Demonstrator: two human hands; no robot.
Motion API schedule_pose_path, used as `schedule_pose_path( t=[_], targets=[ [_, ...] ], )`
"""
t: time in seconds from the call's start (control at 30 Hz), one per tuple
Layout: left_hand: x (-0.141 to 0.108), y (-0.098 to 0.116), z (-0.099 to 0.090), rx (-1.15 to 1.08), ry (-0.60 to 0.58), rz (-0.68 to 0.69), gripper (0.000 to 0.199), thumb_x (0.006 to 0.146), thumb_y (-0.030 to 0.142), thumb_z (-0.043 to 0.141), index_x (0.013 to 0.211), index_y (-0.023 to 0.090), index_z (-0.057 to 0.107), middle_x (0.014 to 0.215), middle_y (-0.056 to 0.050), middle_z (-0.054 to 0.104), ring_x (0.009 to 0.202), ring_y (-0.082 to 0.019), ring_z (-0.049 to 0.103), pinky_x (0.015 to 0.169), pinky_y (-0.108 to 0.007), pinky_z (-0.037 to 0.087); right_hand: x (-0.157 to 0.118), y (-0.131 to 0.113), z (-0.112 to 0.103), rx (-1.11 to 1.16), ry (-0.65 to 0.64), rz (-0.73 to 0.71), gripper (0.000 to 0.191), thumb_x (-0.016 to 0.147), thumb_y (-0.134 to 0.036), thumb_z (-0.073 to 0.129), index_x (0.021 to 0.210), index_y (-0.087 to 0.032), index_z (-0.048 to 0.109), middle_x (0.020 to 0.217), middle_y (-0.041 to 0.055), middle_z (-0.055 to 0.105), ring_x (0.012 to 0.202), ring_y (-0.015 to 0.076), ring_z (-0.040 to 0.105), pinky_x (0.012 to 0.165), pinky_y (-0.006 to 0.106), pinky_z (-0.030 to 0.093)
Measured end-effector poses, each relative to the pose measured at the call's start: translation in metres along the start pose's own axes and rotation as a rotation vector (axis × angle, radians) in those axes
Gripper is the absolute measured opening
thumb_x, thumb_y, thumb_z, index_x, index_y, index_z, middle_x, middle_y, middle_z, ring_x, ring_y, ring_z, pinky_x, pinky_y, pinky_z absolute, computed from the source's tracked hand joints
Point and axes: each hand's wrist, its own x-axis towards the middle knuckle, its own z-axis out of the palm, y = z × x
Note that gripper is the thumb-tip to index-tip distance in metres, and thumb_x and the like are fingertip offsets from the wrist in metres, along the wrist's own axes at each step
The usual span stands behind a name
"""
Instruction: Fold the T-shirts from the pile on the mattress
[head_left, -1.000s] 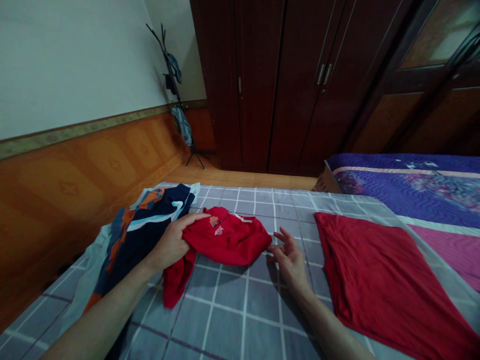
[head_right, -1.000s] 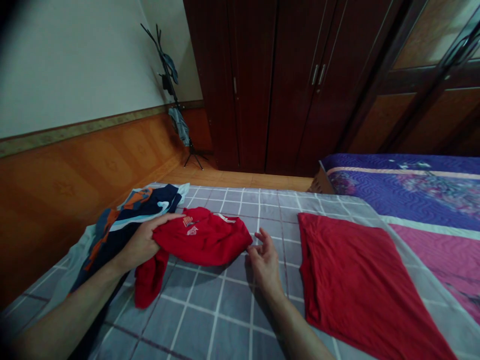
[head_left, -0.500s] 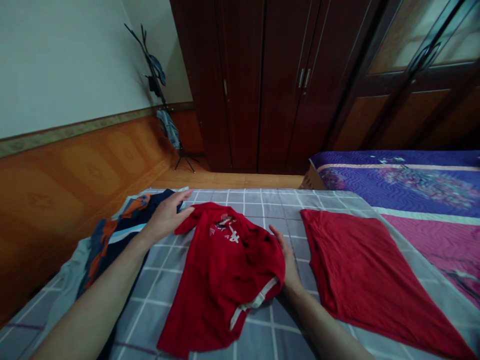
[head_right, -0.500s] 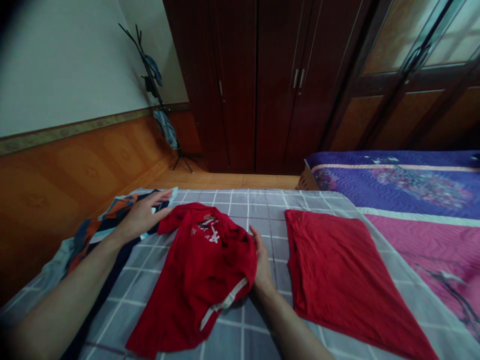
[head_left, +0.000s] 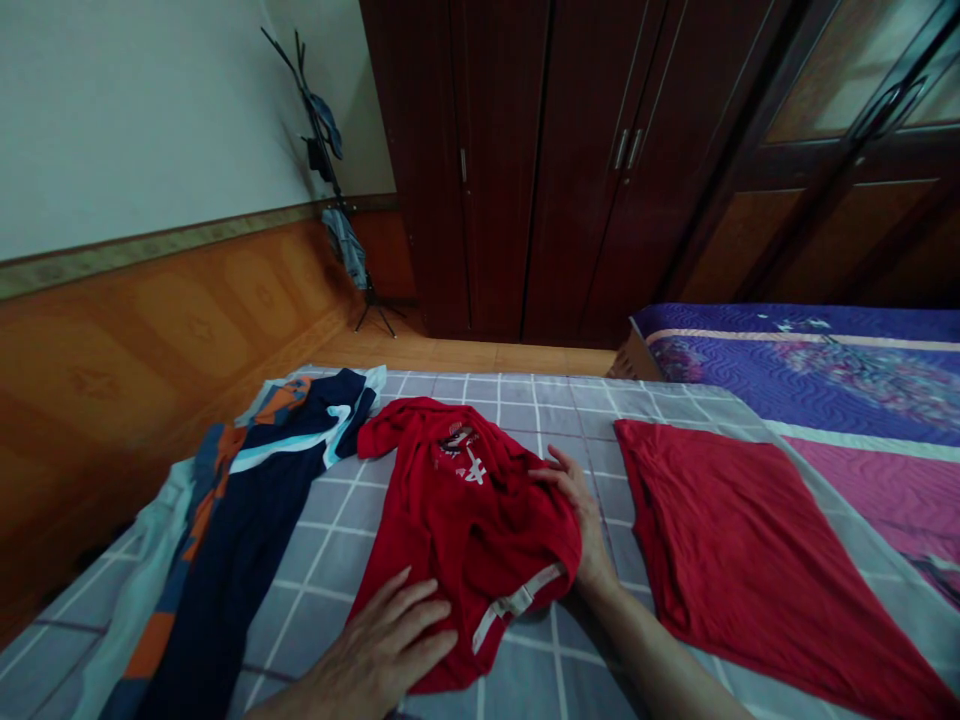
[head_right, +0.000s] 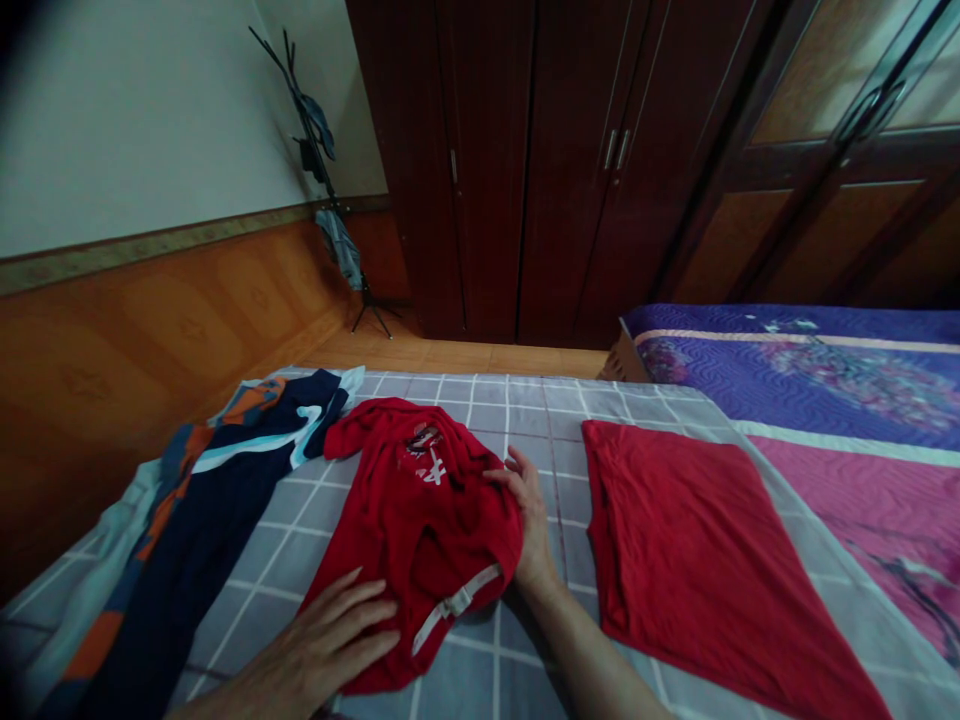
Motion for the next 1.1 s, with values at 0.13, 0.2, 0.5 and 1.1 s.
schedule_pose_path(
  t=[0.13,0.2,0.5,1.1],
  targets=[
    [0.001,-0.024,-0.012,0.075,0.280,-0.138,0.016,0.085,0.016,0.046,0.088,0.022,0.061,0.087,-0.003,0.066,0.093,-0.020,0.061,0.108,-0.044,0.031,-0.001,-0.001,-0.002,0.010,0.058,-0.042,0.016,0.072,-0.033,0.062,0.081,-0.022,0.068,0.125,0.0093,0.052,0.116,0.0279,0.048,0.098,0.041,0.036],
    [-0.004,-0.038,-0.028,0.024,0.416,-0.290,0.019,0.088,0.020,0.040,0.082,0.021,0.058,0.078,-0.002,0.064,0.079,-0.019,0.062,0.093,-0.037,0.045,0.000,0.000,-0.003,0.022,0.104,-0.037,0.014,0.070,-0.032,0.063,0.078,-0.021,0.066,0.119,0.0107,0.056,0.113,0.0284,0.051,0.094,0.041,0.039],
    [-0.024,-0.071,-0.048,0.236,0.435,-0.408,0.031,0.083,0.017,0.044,0.109,0.022,0.059,0.102,-0.005,0.065,0.096,-0.022,0.060,0.088,-0.035,0.046,0.007,0.004,0.003,-0.063,0.099,-0.035,0.015,0.068,-0.023,0.055,0.074,-0.019,0.068,0.107,0.0113,0.062,0.100,0.0260,0.057,0.088,0.039,0.043],
    [-0.032,-0.059,-0.163,-0.337,1.044,-0.394,0.028,0.085,0.039,0.050,0.098,0.017,0.062,0.079,0.000,0.067,0.070,-0.016,0.062,0.058,-0.022,0.046,0.030,-0.120,-0.048,0.073,0.099,0.048,0.019,0.069,-0.035,0.070,0.067,-0.018,0.062,0.076,0.0032,0.067,0.065,0.0154,0.061,0.056,0.024,0.048]
  ],
)
